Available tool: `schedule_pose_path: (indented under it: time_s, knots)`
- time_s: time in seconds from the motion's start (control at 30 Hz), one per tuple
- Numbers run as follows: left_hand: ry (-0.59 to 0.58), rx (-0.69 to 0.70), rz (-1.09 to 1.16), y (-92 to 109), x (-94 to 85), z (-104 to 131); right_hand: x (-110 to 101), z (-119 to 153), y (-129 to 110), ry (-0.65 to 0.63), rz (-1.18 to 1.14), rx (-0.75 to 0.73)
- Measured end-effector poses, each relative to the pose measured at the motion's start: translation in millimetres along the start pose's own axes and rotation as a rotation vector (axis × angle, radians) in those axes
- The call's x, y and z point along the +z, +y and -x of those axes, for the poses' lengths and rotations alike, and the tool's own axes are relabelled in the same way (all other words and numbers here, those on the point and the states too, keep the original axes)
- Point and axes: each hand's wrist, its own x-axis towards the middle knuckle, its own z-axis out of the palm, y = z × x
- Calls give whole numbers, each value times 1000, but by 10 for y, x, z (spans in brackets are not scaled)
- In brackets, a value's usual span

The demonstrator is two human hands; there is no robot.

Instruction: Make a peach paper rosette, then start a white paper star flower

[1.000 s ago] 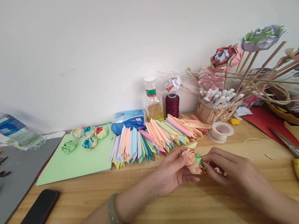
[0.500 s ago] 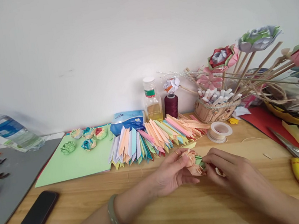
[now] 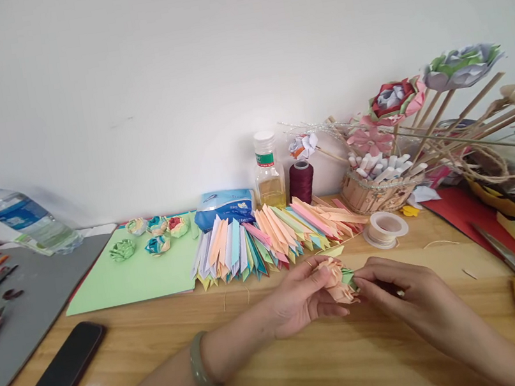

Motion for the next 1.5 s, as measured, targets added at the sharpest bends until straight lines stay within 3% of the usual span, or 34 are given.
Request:
schedule_pose_path:
  time_s: [0.43,0.7,0.97,1.2,1.5]
  knots:
    - [-6,21,-136,-16,-1,1,9,42,30,-75,-45,150]
    - [0,33,-151,-37,3,-8,53,41,29,60,-17,147]
    - [83,89,-92,-41,2,-20,38,22,23,-24,-43,75]
    - [47,75,-92,-38,22,-11,56,34,19,20,22,93]
    - [73,67,-92,-17,40,-7,31,20,47,-68,-45,109]
